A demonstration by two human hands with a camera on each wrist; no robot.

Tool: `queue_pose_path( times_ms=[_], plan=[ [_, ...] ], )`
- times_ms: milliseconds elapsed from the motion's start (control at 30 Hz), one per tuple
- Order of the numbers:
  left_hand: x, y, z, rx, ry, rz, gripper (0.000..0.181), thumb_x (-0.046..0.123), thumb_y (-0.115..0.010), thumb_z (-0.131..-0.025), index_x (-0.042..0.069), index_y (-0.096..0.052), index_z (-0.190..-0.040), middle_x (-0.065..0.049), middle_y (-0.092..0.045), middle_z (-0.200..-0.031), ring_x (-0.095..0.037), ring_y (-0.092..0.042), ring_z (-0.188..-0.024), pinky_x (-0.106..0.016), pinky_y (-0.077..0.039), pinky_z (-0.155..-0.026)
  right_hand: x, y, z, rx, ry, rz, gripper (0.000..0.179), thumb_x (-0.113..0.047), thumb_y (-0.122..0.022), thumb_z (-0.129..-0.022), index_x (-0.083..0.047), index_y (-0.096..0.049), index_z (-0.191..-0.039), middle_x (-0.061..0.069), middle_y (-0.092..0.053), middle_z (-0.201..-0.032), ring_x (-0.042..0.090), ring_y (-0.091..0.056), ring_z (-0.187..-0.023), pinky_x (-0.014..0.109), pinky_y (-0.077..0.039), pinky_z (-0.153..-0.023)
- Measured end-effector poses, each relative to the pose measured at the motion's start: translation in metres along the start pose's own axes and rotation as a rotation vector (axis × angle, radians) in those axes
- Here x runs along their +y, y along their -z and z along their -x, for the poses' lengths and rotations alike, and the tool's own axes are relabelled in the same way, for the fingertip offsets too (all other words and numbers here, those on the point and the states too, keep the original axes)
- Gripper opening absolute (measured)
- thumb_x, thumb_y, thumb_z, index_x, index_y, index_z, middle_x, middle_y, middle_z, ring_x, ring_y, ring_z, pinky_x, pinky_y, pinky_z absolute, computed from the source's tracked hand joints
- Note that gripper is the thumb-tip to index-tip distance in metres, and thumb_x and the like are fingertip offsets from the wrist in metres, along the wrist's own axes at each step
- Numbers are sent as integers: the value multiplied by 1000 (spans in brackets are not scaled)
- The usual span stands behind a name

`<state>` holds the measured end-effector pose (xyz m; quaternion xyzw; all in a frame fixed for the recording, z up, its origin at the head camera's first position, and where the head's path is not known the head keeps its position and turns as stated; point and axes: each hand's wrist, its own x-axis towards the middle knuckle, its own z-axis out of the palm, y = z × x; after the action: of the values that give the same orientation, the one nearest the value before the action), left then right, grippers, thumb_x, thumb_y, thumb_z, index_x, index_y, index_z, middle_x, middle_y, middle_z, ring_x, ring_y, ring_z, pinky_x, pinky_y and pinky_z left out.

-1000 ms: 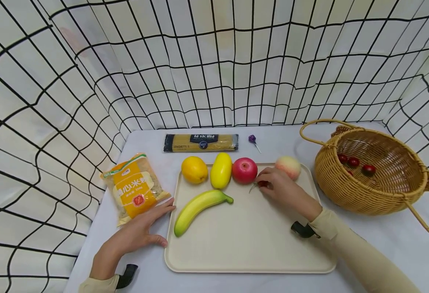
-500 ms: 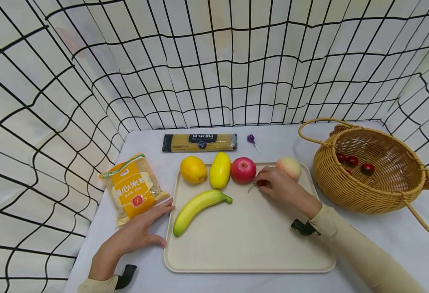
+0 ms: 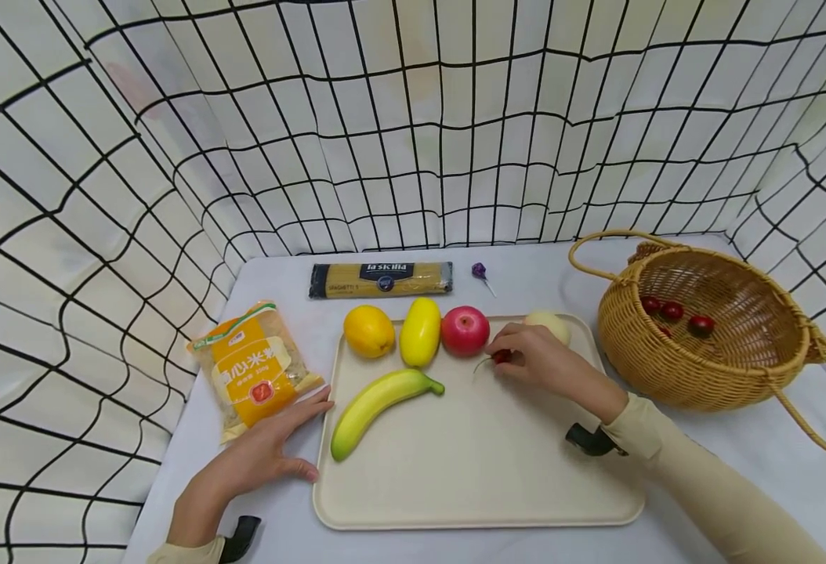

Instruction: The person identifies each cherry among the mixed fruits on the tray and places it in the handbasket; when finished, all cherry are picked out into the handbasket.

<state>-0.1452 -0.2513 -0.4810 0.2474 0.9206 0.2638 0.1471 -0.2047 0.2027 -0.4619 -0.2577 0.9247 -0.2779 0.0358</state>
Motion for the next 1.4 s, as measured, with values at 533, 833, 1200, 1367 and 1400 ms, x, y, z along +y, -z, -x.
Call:
queue_pose_path(
  times_ms=[533,833,1200,1367,1400],
  plan=[
    [-2,-2,0,-7,17,-6,96,51,-93,-69,22,-58,-154,-4,-46,-170,-36,-43,-157,-57,-40,-123,-8,46,6,37,28,-18,22,-2,-81,-92,-5,-82,-114,9,-77,-108,17,-71,-90,36,-68,-80],
    [-2,-2,0,-10,20,7,97,51,-93,-70,23,-57,-155,-4,-46,-170,-36,-43,-158,-58,-40,-123,-7,88,12,90,46,62,24,-2,-81,-93,-6,-81,-116,7,-77,-110,19,-72,-94,39,-66,-82],
    [0,0,-2,0,-17,8,95,48,-93,-71,21,-57,-154,-7,-47,-170,-39,-43,-157,-56,-43,-122,16,140,26,157,62,211,24,-1,-84,-89,-8,-82,-112,4,-78,-103,15,-72,-86,26,-63,-71],
    [0,0,-1,-6,-5,24,95,47,-93,-72,21,-56,-155,-7,-46,-170,-40,-43,-156,-58,-43,-121,25,163,35,135,-53,257,23,-7,-85,-91,-13,-83,-113,2,-79,-108,13,-69,-85,22,-58,-69],
    [0,0,-2,-6,0,25,95,46,-93,-72,22,-56,-155,-7,-46,-170,-39,-43,-156,-58,-43,-121,26,168,38,126,-89,267,23,-9,-84,-92,-15,-82,-114,2,-79,-110,13,-69,-86,21,-57,-70]
  ],
)
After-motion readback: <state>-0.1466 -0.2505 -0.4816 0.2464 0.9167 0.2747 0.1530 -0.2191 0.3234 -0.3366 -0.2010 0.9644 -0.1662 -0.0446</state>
